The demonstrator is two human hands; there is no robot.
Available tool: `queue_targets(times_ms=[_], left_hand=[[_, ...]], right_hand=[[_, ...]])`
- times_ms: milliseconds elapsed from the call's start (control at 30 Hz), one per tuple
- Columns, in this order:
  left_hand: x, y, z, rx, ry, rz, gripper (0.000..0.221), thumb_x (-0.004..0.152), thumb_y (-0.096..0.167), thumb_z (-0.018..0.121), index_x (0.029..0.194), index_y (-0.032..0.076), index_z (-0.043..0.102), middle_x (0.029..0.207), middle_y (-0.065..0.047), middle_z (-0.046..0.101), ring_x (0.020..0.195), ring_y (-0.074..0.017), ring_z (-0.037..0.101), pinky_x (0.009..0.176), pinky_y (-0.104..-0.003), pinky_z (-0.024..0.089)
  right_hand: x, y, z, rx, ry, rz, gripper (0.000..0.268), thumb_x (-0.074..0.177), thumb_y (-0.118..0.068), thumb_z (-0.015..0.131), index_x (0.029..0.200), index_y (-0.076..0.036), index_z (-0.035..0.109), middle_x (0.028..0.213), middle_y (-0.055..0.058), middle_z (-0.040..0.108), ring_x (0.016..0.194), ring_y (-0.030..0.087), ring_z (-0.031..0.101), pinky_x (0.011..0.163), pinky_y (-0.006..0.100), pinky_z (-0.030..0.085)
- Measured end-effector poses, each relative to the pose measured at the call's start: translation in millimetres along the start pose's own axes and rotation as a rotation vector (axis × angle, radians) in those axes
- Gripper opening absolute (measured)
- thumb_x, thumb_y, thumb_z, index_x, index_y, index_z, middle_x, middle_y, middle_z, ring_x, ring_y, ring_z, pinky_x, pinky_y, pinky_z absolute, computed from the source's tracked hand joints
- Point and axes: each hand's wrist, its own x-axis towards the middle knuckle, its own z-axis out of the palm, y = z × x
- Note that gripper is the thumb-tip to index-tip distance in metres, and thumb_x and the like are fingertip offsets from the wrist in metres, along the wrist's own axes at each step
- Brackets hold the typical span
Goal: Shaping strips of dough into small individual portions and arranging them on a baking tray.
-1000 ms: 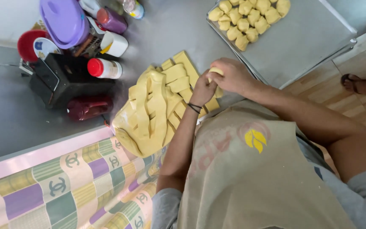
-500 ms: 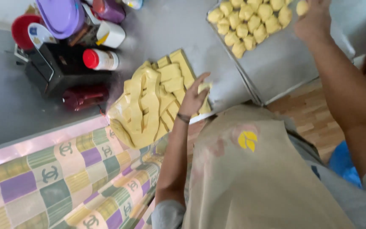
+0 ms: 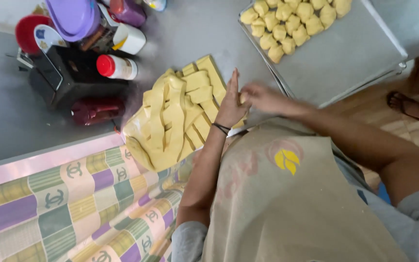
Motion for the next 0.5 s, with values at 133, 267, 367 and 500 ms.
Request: queue_targets(times_ms=[133,267,367,500], left_hand=[[-9.3,-48.2,-19.0,-0.048,-0.184,-0.087,0.105,0.081,0.026,0.082,0.166,0.028,0.02,0.153,-0.022,0.048,0.14,-0.0446,0.048,0.119,-0.051,0.043],[-25.9,-37.0,-32.9,-0.085,-0.128,0.088,0.094,0.083,0.007,0.073,0.161,0.017,0.022,0.136,-0.02,0.053,0.12,-0.0404,0.06,0.1,-0.049,0.054],[-46.0,-16.8,-40.4,0.114,0.021,0.089,0.106,0.078,-0.005,0.067,0.165,0.014,0.009,0.155,-0.027,0.035,0.133,-0.0566,0.052,0.108,-0.061,0.055],[-44.6,-44.7,-44.1,-0.033,0.212,0.209,0.119,0.067,-0.007,0.077,0.166,0.008,0.011,0.15,-0.027,0.031,0.143,-0.0545,0.041,0.109,-0.053,0.058]], right_hand=[[-12.4,-30.9,16.6,0.033,0.128,-0.152,0.033,0.089,-0.009,0.069,0.121,-0.008,0.069,0.102,0.015,0.065,0.088,0.031,0.069,0.072,0.042,0.056],[-42.7,-91.7,7.9,-0.088,0.1,-0.156,0.054,0.085,0.002,0.055,0.137,-0.012,0.057,0.115,0.016,0.055,0.096,0.035,0.065,0.078,0.042,0.056],[-58.5,-130.7,25.0,-0.357,-0.038,-0.186,0.079,0.084,-0.002,0.055,0.159,-0.024,0.042,0.138,0.019,0.052,0.127,0.047,0.056,0.105,0.057,0.047],[-38.8,-94.0,54.8,-0.204,0.23,-0.263,0.045,0.086,-0.021,0.081,0.13,-0.013,0.072,0.111,0.016,0.074,0.107,0.035,0.07,0.086,0.045,0.056]])
